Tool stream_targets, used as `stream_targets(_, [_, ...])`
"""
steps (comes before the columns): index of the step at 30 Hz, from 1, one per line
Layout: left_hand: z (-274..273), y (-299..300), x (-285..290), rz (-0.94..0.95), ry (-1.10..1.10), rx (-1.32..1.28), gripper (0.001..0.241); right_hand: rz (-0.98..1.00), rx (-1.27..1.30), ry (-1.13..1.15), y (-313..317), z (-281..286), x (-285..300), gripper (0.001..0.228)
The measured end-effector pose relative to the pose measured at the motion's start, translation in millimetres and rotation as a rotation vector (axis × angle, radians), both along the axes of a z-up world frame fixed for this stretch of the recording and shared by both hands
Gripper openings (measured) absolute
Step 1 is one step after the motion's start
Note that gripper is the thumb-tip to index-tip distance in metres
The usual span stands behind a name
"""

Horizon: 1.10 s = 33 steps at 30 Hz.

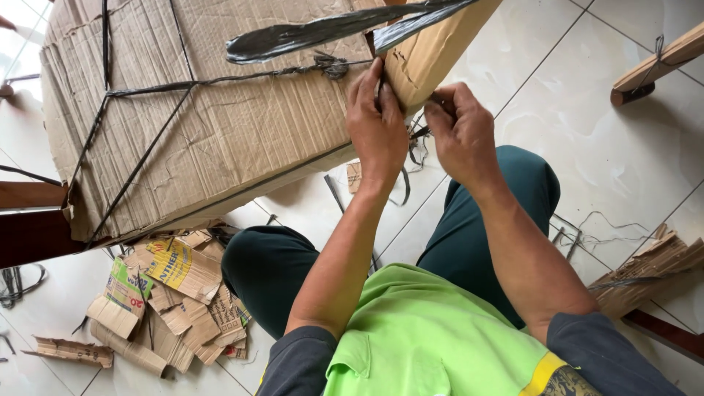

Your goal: Wrapping chair legs with protective cardboard and securing them with plastic ties.

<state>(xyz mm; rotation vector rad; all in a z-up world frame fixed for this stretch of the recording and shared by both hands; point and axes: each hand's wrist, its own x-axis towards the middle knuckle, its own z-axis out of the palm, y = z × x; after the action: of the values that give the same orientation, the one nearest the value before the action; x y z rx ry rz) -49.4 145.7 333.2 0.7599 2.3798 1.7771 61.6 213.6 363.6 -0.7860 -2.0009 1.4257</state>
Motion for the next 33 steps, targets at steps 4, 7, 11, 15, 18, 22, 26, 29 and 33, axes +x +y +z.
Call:
stream_targets(4, [28.4, -17.7, 20.8, -0.025, -0.295, 0.146, 0.033, -0.011, 0.133, 0.104, -4.5, -19.0, 10.4, 0.012])
stream_targets(7, [24.3, -31.2, 34.5, -0.019, -0.408, 0.166, 0.035, -0.049, 0.176, 0.097, -10.2, -19.4, 17.4, 0.02])
stream_targets(11, [17.3, -40.3, 47.0, -0.117, -0.52, 0.205, 0.029, -0.038, 0.218, 0.044, -22.2, -19.3, 25.2, 0.017])
stream_targets(15, [25.7, -40.3, 51.3, -0.24, -0.573, 0.221, 0.027, -0.019, 0.292, -0.003, -31.6, -16.5, 37.1, 0.015])
stream_targets(18, [25.5, -35.5, 51.3, -0.295, -0.737, 0.355, 0.022, -0.01, 0.263, -0.003, -37.2, -19.9, 47.8, 0.014])
stream_targets(22, [5.7, -30.3, 45.2, -0.349, -0.855, 0.429, 0.025, -0.004, 0.21, 0.011, -43.2, -30.1, 52.0, 0.014])
stream_targets(26, [-0.1, -28.9, 44.0, -0.362, -0.887, 0.424, 0.027, 0.011, 0.182, 0.032, -44.8, -30.2, 53.5, 0.016])
stream_targets(29, [8.7, -32.2, 42.7, -0.366, -0.847, 0.403, 0.026, 0.032, 0.165, 0.051, -44.6, -29.3, 53.4, 0.016])
stream_targets(33, [4.7, -32.4, 36.6, -0.403, -0.787, 0.357, 0.026, 0.054, 0.167, 0.047, -41.1, -30.0, 53.3, 0.015])
